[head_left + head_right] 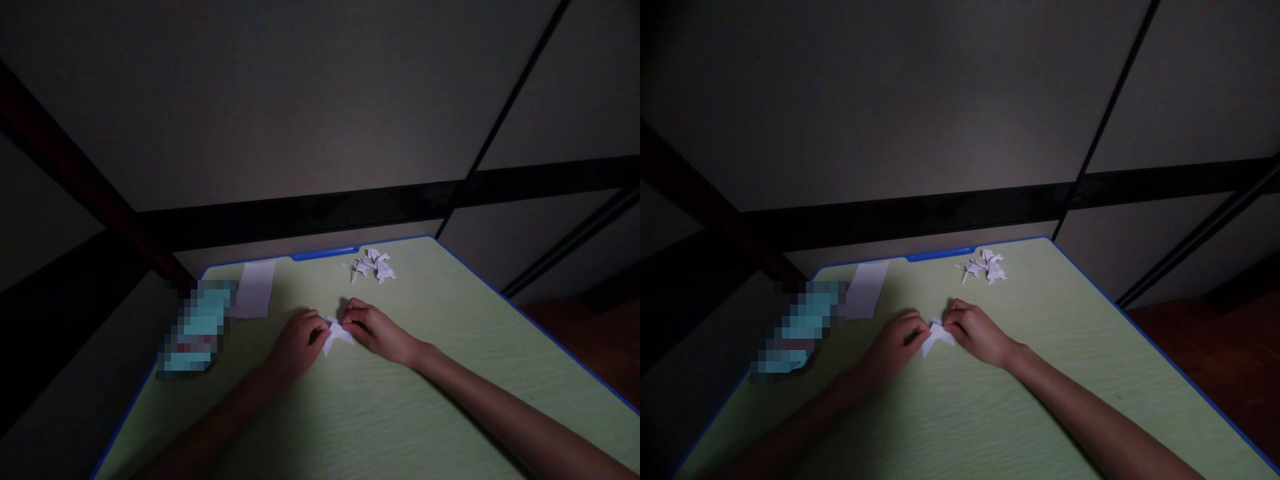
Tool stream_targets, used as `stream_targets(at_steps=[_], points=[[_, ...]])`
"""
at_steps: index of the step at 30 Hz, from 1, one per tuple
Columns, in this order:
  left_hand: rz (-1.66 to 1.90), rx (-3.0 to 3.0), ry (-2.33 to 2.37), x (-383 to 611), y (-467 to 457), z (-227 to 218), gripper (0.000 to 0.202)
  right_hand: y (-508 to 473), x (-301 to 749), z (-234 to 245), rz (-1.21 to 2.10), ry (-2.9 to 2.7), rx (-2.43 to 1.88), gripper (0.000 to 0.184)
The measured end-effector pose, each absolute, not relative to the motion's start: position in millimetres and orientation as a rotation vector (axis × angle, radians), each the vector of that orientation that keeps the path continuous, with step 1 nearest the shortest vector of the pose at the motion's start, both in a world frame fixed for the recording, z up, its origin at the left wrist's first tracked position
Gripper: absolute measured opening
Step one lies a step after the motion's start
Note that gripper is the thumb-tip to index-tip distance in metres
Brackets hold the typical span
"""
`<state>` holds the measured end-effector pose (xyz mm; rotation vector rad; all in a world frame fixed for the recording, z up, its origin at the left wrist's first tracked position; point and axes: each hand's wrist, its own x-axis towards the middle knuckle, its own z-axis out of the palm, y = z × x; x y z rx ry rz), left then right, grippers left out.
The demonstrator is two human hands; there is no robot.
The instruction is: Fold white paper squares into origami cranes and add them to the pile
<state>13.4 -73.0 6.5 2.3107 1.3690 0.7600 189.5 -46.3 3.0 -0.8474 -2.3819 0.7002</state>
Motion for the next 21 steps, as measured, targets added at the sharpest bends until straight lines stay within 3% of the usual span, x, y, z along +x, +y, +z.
stream_targets(at_steps=[13, 21], points=[[0.756, 2.315, 1.404, 11, -67, 0, 0.014, -47, 186, -1, 0.551, -2.423, -0.929, 0.015], [0.559, 2.572, 0.987, -8, -77, 7, 0.016, -47, 204, 11, 0.559, -2.606, -0.598, 0.021]])
